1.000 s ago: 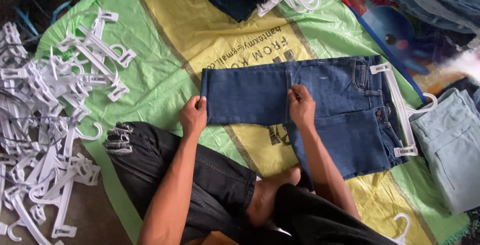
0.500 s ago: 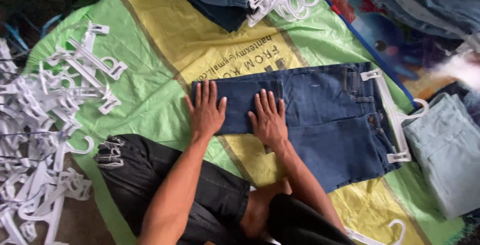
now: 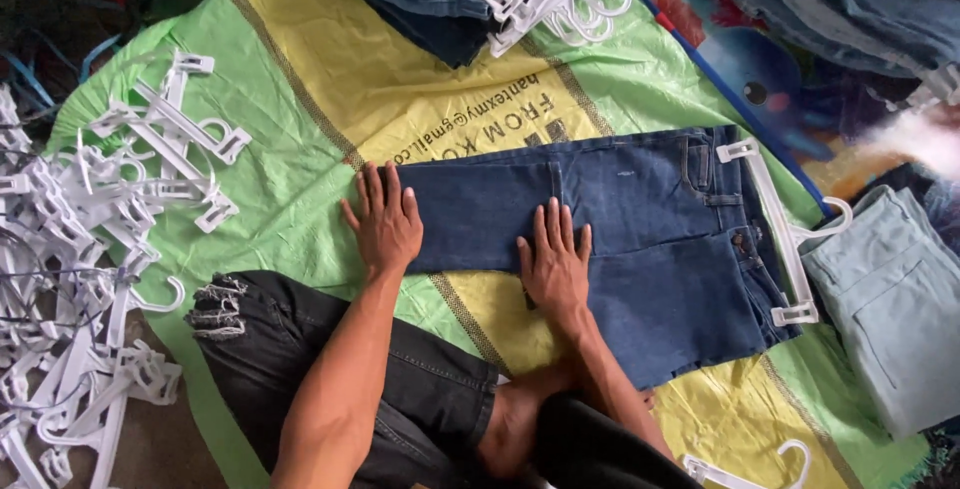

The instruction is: The person folds a pair of dark blue jeans on a green and yellow tarp, then places them aside. They then unfold a pair of light blue jeans, smooth them out, and attach a white plastic hanger to the waistband before folding them again.

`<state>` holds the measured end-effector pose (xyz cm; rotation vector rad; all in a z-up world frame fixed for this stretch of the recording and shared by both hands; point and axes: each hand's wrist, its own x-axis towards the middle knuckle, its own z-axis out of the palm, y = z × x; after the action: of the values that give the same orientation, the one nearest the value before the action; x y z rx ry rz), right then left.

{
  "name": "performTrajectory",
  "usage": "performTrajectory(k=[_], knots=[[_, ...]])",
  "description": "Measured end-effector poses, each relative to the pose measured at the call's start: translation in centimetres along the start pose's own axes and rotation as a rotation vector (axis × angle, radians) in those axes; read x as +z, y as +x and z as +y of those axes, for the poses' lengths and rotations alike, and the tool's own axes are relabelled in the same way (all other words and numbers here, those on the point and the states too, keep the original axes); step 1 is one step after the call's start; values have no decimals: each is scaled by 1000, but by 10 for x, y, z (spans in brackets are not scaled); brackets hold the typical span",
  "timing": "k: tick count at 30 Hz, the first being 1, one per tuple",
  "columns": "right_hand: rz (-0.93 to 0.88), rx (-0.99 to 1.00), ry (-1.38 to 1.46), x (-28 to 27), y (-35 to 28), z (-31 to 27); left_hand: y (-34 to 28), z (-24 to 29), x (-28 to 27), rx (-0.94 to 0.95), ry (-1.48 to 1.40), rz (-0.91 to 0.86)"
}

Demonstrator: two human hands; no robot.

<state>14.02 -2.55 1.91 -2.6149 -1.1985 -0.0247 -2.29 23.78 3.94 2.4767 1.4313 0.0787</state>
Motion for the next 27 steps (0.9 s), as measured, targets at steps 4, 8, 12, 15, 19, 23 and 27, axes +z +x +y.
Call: performTrajectory(k=[4,8,12,15,19,23,27], knots=[[-3,-4,8,-3,-12,6,2,-16,11,44,-25,60],[19,30,93,-3,-42,10,0,-50,29,30,-174,324],[14,62,38,-2,-59,6,-28,-72,47,-220,-295,25],[-10,58,116,-8,-55,6,-16,-92,72,-400,-362,-88],[-54,41,109,-10,-50,9,-14,-91,59,-400,-335,-97],[-91,17,39,-13,-39,6,-25,-67,36,-389,-343,-47],[-84,19,-16,0,-28,10,-33,-69,39,-280,-351,97]])
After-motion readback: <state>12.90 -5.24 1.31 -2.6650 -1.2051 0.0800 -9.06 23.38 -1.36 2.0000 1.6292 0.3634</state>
